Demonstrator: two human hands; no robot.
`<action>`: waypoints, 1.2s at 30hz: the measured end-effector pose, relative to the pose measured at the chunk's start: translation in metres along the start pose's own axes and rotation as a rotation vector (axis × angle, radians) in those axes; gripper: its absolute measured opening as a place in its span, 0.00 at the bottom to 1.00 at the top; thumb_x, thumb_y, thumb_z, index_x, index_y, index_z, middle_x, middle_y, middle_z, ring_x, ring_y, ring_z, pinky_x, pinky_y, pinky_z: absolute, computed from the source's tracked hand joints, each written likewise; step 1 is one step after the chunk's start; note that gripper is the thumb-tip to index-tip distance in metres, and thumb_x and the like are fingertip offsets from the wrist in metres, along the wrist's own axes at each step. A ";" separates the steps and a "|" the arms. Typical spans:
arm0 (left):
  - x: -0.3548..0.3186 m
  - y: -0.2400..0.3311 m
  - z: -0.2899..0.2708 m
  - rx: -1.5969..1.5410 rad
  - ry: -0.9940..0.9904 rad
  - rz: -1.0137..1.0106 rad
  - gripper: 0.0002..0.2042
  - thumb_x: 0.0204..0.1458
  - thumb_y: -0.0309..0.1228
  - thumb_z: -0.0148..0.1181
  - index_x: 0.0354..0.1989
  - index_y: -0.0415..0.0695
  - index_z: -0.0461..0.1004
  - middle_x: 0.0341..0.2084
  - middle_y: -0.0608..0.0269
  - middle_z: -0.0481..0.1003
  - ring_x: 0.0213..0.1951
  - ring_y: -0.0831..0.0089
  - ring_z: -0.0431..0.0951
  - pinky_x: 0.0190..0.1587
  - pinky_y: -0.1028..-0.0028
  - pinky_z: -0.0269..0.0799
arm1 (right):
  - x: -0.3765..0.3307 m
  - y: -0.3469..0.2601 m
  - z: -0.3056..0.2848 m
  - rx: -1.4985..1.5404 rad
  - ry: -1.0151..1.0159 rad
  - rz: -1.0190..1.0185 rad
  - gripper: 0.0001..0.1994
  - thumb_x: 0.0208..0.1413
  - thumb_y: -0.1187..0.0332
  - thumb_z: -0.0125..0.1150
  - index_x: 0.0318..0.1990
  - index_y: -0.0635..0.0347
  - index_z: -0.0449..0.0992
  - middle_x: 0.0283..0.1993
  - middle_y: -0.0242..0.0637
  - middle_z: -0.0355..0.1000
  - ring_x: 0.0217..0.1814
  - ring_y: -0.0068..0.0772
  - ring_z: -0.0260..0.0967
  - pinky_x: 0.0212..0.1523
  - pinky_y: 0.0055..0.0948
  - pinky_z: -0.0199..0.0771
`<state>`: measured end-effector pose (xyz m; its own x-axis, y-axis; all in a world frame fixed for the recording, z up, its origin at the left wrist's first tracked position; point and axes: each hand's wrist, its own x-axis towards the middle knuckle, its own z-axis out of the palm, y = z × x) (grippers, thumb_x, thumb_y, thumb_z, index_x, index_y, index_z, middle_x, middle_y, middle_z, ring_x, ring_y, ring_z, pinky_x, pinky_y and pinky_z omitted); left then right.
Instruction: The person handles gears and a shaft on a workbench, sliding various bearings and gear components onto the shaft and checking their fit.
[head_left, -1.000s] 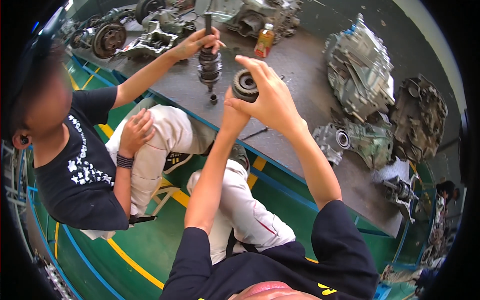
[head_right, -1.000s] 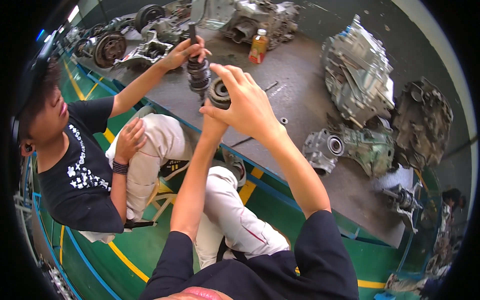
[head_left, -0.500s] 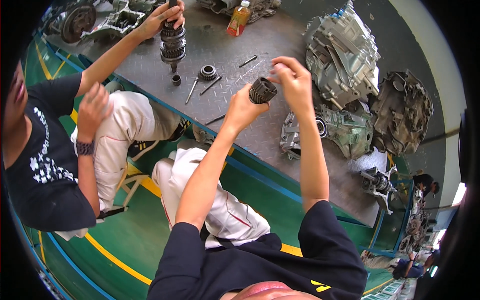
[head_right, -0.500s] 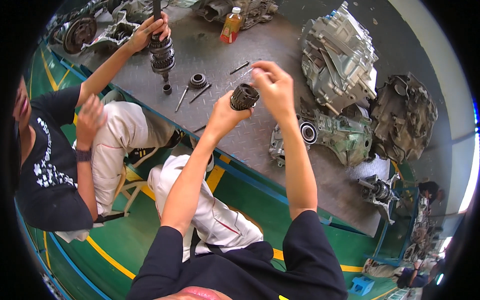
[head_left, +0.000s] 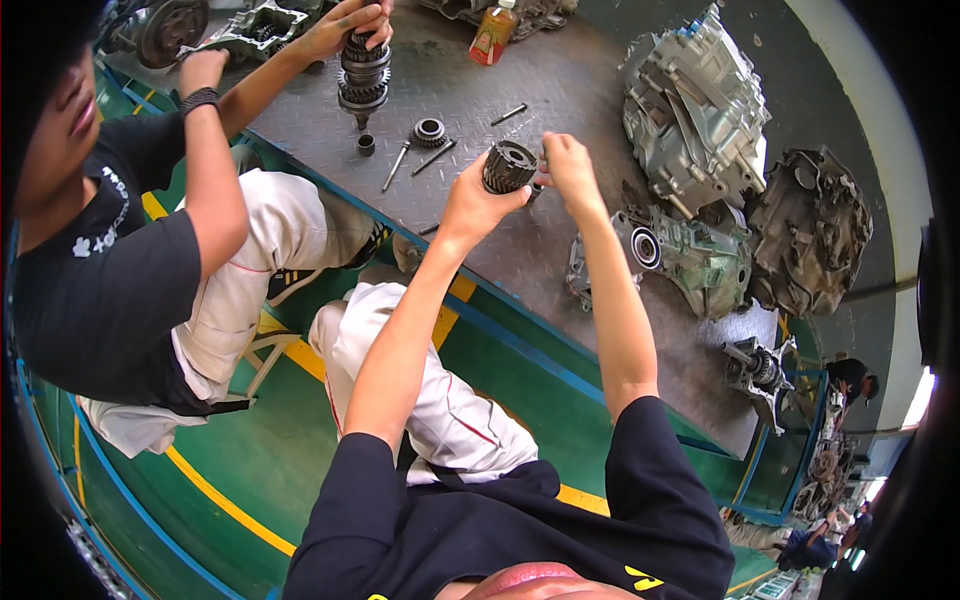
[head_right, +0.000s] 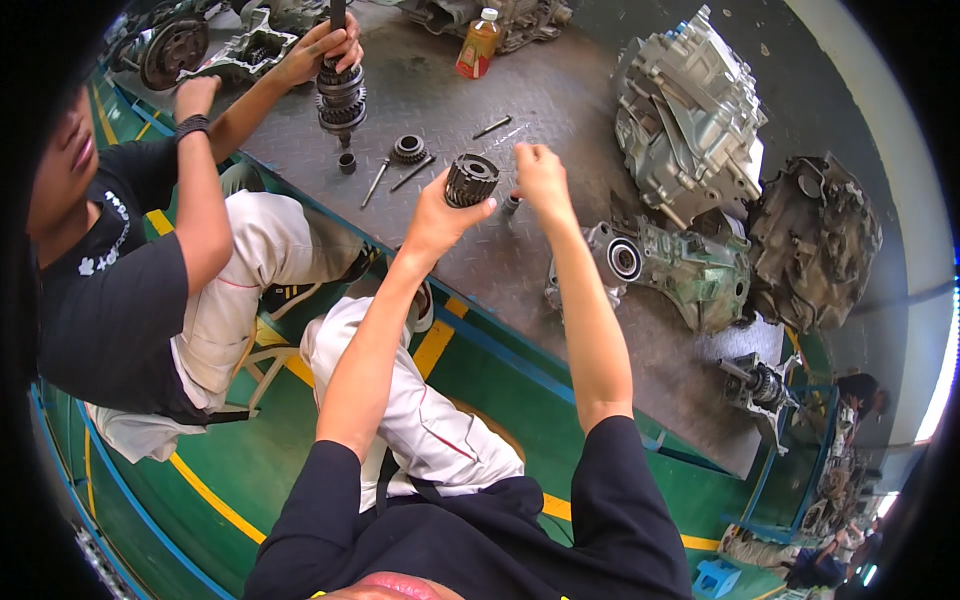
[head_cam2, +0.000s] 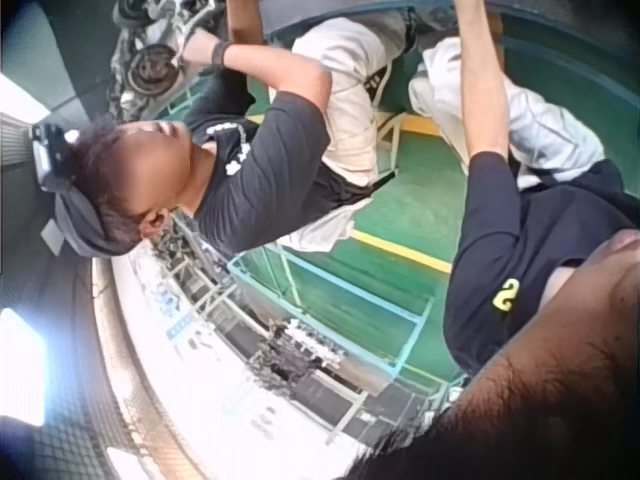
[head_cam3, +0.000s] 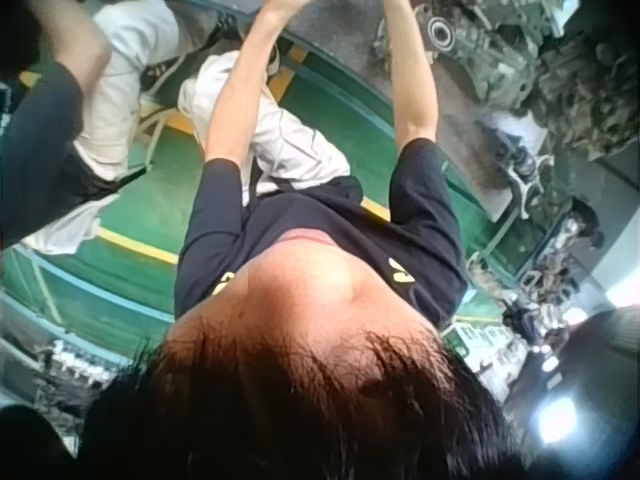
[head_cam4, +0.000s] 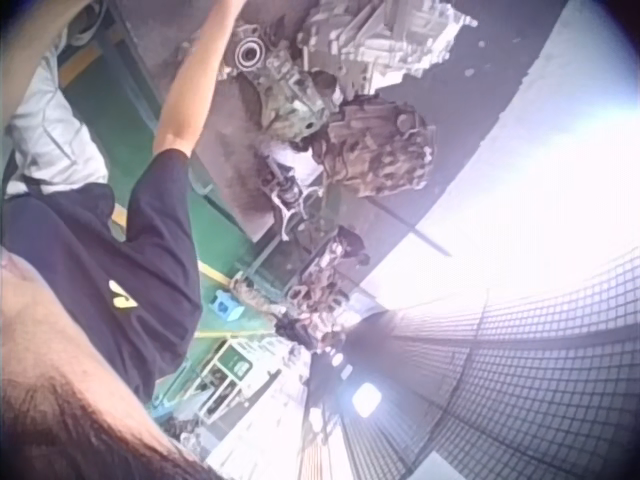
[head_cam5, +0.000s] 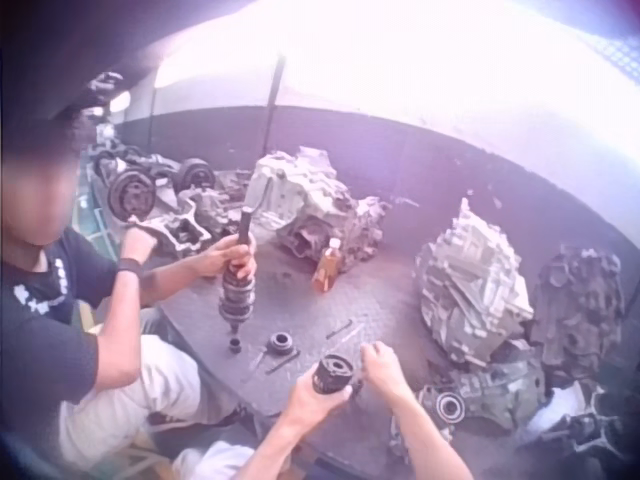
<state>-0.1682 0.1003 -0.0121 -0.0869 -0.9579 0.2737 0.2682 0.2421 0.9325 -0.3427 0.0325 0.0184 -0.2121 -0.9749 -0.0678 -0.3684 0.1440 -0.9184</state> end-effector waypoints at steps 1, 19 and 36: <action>0.001 0.001 -0.002 0.040 0.021 -0.034 0.18 0.51 0.26 0.77 0.48 0.40 0.78 0.36 0.74 0.78 0.39 0.84 0.73 0.44 0.77 0.74 | 0.006 0.010 0.010 -0.128 -0.006 -0.149 0.20 0.68 0.55 0.57 0.51 0.66 0.79 0.44 0.50 0.81 0.43 0.50 0.81 0.43 0.42 0.83; -0.005 0.006 -0.027 0.067 0.081 -0.047 0.26 0.46 0.25 0.75 0.54 0.41 0.71 0.39 0.69 0.77 0.40 0.79 0.76 0.44 0.73 0.77 | -0.028 -0.058 0.024 -0.038 -0.347 -0.521 0.18 0.69 0.61 0.61 0.60 0.59 0.79 0.53 0.41 0.81 0.53 0.30 0.76 0.57 0.34 0.75; -0.015 0.022 -0.041 -0.163 0.091 -0.083 0.19 0.49 0.28 0.78 0.47 0.41 0.76 0.39 0.69 0.80 0.40 0.81 0.77 0.46 0.75 0.77 | -0.027 -0.123 -0.017 -0.197 -0.037 -0.613 0.13 0.64 0.61 0.66 0.46 0.63 0.82 0.25 0.33 0.76 0.26 0.18 0.71 0.29 0.25 0.72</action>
<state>-0.1222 0.1137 -0.0056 -0.0303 -0.9853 0.1682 0.4157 0.1406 0.8986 -0.3068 0.0438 0.1398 0.1195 -0.8947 0.4305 -0.5727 -0.4163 -0.7062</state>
